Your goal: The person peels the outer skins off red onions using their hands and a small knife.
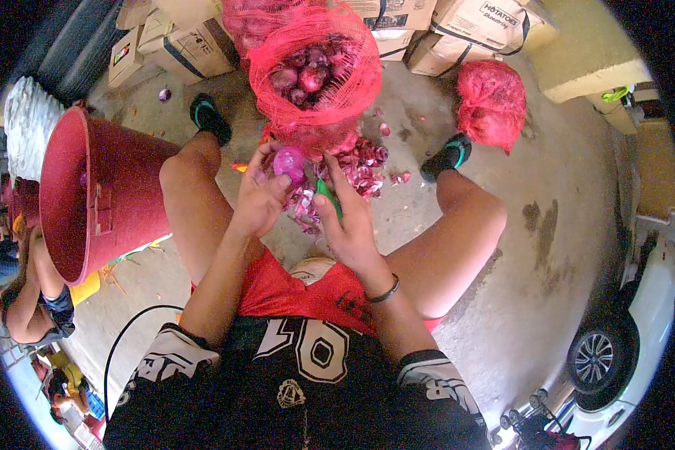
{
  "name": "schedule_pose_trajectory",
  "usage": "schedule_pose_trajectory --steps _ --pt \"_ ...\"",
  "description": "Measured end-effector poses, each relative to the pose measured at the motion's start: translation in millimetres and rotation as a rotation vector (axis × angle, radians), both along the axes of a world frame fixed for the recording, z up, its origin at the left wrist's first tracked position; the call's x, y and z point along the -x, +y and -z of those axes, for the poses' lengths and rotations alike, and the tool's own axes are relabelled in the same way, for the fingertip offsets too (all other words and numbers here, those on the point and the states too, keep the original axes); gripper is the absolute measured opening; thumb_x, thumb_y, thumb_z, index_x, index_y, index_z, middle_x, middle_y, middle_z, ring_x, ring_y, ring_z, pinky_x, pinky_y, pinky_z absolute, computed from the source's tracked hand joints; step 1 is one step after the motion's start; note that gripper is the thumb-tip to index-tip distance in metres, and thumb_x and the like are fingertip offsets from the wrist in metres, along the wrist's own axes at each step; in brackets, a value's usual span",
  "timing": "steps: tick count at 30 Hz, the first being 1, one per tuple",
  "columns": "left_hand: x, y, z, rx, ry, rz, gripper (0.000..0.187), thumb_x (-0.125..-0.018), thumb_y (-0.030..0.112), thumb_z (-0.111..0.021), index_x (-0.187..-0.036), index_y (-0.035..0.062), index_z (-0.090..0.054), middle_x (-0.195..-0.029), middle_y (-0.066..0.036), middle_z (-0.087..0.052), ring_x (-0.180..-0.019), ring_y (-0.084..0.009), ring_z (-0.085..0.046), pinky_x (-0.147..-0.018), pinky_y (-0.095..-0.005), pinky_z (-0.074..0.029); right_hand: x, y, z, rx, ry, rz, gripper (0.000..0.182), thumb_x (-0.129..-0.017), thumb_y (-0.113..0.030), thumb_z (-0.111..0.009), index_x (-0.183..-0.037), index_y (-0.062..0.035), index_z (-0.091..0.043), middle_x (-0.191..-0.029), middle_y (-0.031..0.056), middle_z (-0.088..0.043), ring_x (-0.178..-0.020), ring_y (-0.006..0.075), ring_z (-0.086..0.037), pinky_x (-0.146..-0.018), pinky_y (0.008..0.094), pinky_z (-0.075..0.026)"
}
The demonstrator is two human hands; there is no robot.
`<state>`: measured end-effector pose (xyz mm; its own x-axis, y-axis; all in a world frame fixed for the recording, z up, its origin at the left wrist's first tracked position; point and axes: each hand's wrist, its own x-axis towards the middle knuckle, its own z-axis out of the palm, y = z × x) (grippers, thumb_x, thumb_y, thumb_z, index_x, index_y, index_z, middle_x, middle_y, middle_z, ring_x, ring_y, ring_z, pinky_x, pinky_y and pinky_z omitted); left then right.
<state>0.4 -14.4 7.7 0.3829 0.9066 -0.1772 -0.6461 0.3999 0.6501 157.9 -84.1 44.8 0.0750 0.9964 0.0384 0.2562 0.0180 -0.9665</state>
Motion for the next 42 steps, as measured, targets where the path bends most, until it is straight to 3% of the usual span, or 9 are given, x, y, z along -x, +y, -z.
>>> schedule_pose_trajectory --steps 14,19,23,25,27,28,33,39,42 --pt "5 -3 1 -0.116 0.027 0.036 0.059 -0.073 -0.006 -0.073 -0.125 0.0036 -0.047 -0.117 -0.006 -0.055 -0.112 -0.0186 -0.055 -0.099 -0.0345 -0.045 -5 -4 4 0.012 -0.067 0.017 0.052 -0.097 -0.011 -0.047 -0.145 0.0026 -0.031 -0.139 0.022 -0.048 -0.118 0.028 -0.054 -0.098 0.0341 -0.042" --pt "25 7 -23 -0.136 -0.09 0.02 0.06 -0.075 -0.006 -0.07 -0.129 0.0027 -0.045 -0.12 -0.009 -0.055 -0.113 -0.0209 -0.055 -0.098 -0.0355 -0.046 -10 -3 13 0.219 0.552 0.2 0.056 -0.1 -0.015 -0.047 -0.149 -0.005 -0.024 -0.115 0.0083 -0.055 -0.073 0.012 -0.053 -0.062 0.0207 -0.044" --pt "74 43 -48 -0.242 0.418 -0.312 0.058 -0.082 0.005 -0.065 -0.134 0.0009 -0.04 -0.127 -0.015 -0.052 -0.116 -0.0286 -0.055 -0.096 -0.0489 -0.049 -10 -10 -41 0.089 1.006 0.167 0.05 -0.1 -0.022 -0.048 -0.144 -0.009 -0.028 -0.092 0.002 -0.046 -0.068 0.0106 -0.046 -0.051 0.0219 -0.038" --pt "113 74 -65 -0.468 0.191 -0.415 0.039 -0.089 0.013 -0.06 -0.124 0.001 -0.048 -0.129 -0.018 -0.052 -0.12 -0.0324 -0.053 -0.108 -0.0478 -0.04 -5 -12 -84 -0.056 1.189 0.136 0.041 -0.1 -0.025 -0.048 -0.135 -0.009 -0.034 -0.091 0.0035 -0.043 -0.07 0.0129 -0.046 -0.051 0.0245 -0.041" --pt "143 91 -98 -0.381 -0.252 -0.673 0.056 -0.092 0.025 -0.059 -0.136 -0.0019 -0.038 -0.132 -0.021 -0.049 -0.128 -0.0342 -0.045 -0.112 -0.0456 -0.034 6 -16 -131 -0.206 1.324 0.113 0.045 -0.099 -0.028 -0.05 -0.134 -0.0048 -0.035 -0.088 0.0038 -0.041 -0.066 0.0124 -0.043 -0.048 0.0248 -0.039" --pt "166 97 -106 -0.385 -0.717 -0.351 0.056 -0.095 0.033 -0.053 -0.135 -0.0034 -0.04 -0.132 -0.022 -0.049 -0.125 -0.0347 -0.047 -0.11 -0.0455 -0.037 16 -18 -156 -0.269 1.384 0.124 0.054 -0.098 -0.029 -0.052 -0.14 -0.0015 -0.031 -0.086 0.0034 -0.04 -0.062 0.0106 -0.04 -0.044 0.024 -0.036" --pt "101 122 -109 -0.382 0.039 -0.345 0.041 -0.094 0.022 -0.056 -0.127 -0.0012 -0.049 -0.122 -0.018 -0.057 -0.113 -0.0293 -0.056 -0.096 -0.0398 -0.046 19 -21 -207 -0.325 1.64 -0.261 0.068 -0.1 -0.023 -0.049 -0.149 -0.0293 -0.002 -0.107 0.0114 -0.037 -0.071 0.0164 -0.044 -0.064 0.039 -0.051" --pt "-19 149 -66 -0.792 0.825 0.037 0.028 -0.086 0.015 -0.07 -0.107 -0.0017 -0.061 -0.099 -0.006 -0.065 -0.089 -0.0138 -0.061 -0.08 -0.0261 -0.05 17 -30 -209 -0.118 1.667 -0.528 0.054 -0.098 -0.024 -0.052 -0.138 -0.0203 -0.016 -0.096 0.0107 -0.042 -0.064 0.018 -0.046 -0.06 0.0376 -0.048" --pt "-35 178 -39 -0.927 1.431 0.207 0.035 -0.083 0.024 -0.07 -0.107 0.0 -0.061 -0.1 -0.017 -0.067 -0.09 -0.0289 -0.066 -0.08 -0.039 -0.052 17 -34 -202 0.053 1.615 -0.658 0.047 -0.097 -0.025 -0.053 -0.132 -0.0159 -0.023 -0.09 0.0103 -0.044 -0.061 0.0189 -0.046 -0.057 0.0369 -0.047"
